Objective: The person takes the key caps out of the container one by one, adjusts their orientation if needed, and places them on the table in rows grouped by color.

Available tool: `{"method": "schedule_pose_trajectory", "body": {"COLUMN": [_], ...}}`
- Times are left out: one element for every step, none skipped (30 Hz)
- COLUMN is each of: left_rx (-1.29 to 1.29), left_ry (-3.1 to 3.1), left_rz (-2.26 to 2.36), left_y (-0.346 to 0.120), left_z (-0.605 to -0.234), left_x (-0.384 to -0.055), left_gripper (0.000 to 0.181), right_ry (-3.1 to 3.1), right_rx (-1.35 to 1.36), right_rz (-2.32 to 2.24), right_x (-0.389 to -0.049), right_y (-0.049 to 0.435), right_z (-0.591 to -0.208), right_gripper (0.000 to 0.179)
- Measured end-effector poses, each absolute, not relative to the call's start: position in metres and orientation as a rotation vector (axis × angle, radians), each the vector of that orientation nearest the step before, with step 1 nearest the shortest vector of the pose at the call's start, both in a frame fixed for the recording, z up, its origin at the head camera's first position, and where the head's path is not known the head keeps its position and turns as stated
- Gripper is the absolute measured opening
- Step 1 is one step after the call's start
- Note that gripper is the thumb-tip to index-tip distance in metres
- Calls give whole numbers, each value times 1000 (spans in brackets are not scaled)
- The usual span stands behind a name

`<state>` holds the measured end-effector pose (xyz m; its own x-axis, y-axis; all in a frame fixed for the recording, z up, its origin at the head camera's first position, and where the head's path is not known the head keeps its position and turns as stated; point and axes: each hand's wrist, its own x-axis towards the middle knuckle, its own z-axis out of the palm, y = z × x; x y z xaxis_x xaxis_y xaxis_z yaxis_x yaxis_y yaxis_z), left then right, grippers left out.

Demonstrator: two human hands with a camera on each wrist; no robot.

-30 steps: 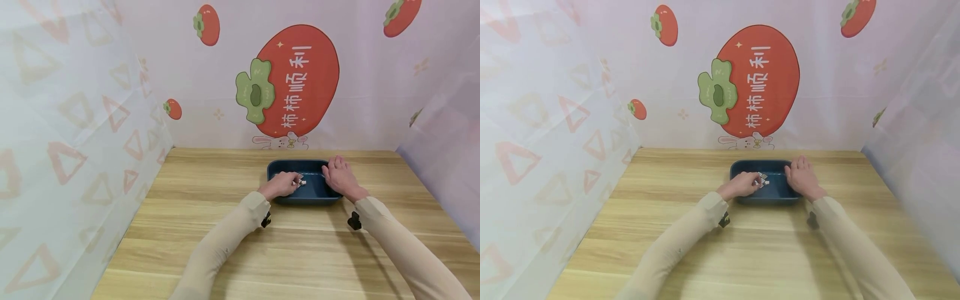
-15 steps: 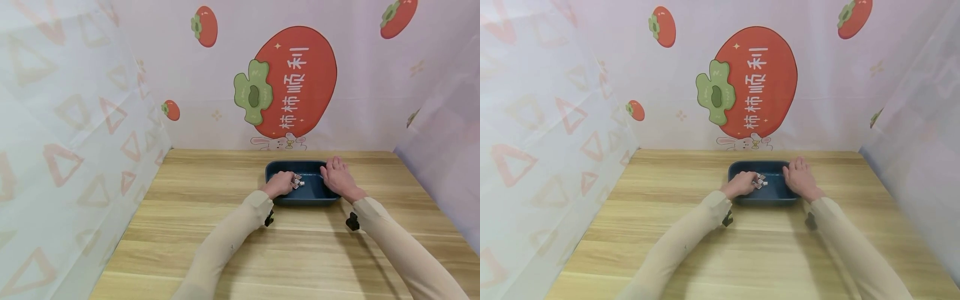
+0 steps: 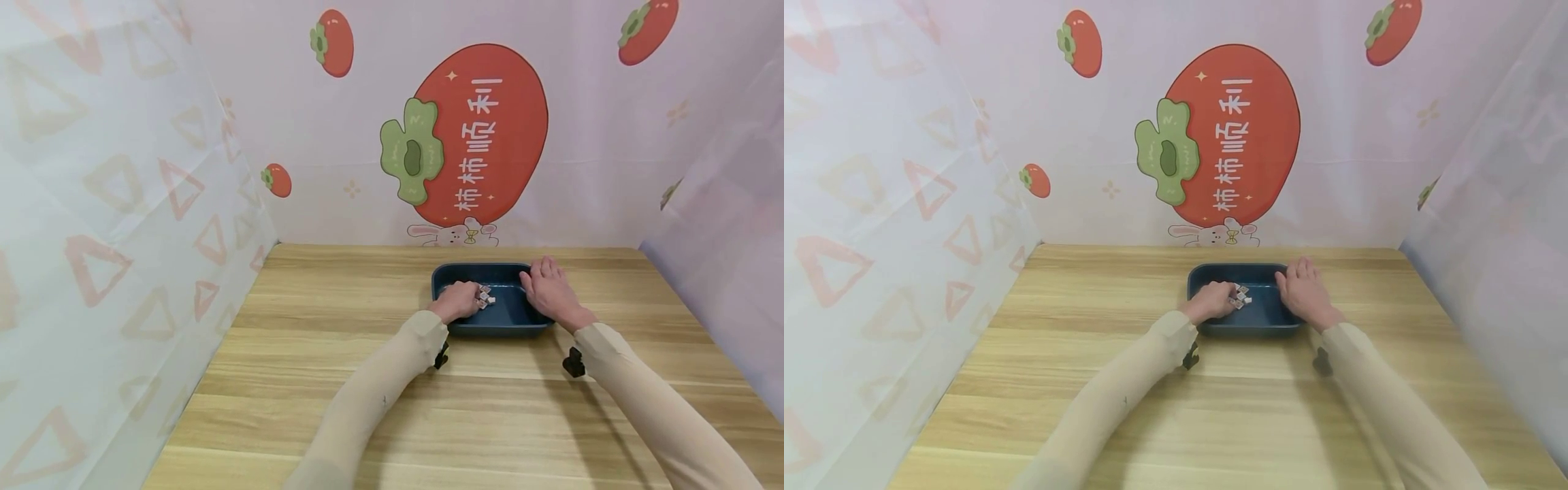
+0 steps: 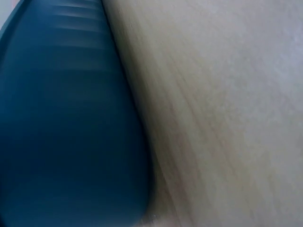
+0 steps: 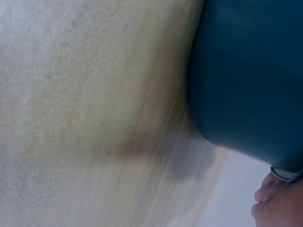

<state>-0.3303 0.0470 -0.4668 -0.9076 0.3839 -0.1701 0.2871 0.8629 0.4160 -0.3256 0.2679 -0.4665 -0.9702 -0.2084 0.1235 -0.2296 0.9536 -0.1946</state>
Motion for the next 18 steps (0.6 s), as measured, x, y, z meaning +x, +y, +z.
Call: {"method": "schedule_pose_trajectory", "body": {"left_rx": [504, 495, 487, 476, 471, 472, 470, 469, 472, 474, 478, 479, 480, 484, 488, 491, 495, 501], "left_ry": [2784, 2777, 2772, 2770, 2768, 2770, 2770, 2770, 2770, 2769, 2767, 2767, 2767, 2768, 2769, 2770, 2771, 2773], "left_rz": [567, 571, 572, 570, 569, 567, 569, 573, 574, 577, 584, 586, 586, 585, 582, 582, 583, 582], "left_y": [47, 48, 48, 48, 49, 49, 49, 50, 50, 50, 50, 50, 49, 49, 49, 49, 49, 49], "left_z": [-468, -468, -469, -469, -470, -470, -471, -471, -471, -471, -471, -471, -471, -470, -470, -469, -469, -468], "left_x": [-331, -331, -332, -332, -332, -333, -333, -333, -334, -334, -334, -334, -334, -334, -334, -333, -333, -333], "left_gripper": [20, 20, 19, 18, 18, 17, 17, 16, 15, 15, 15, 14, 14, 14, 15, 16, 17, 17], "right_ry": [-3004, -3005, -3009, -3011, -3015, -3018, -3020, -3018, -3016, -3013, -3007, -3002, -2995, -2990, -2988, -2985, -2983, -2984], "right_rx": [339, 338, 340, 339, 338, 336, 335, 335, 333, 332, 333, 336, 339, 339, 340, 343, 343, 341], "right_rz": [318, 319, 322, 323, 322, 328, 333, 334, 336, 336, 334, 334, 330, 327, 324, 321, 320, 322], "right_x": [-326, -326, -326, -326, -326, -326, -326, -326, -326, -325, -326, -326, -326, -326, -327, -327, -327, -327], "right_y": [268, 268, 268, 268, 268, 268, 269, 269, 269, 269, 269, 269, 269, 269, 269, 269, 269, 269], "right_z": [-466, -467, -466, -466, -467, -467, -467, -467, -467, -467, -468, -468, -468, -468, -469, -469, -469, -468], "right_gripper": [63, 63, 64, 64, 65, 65, 65, 65, 65, 65, 64, 64, 63, 62, 62, 62, 61, 62]}}
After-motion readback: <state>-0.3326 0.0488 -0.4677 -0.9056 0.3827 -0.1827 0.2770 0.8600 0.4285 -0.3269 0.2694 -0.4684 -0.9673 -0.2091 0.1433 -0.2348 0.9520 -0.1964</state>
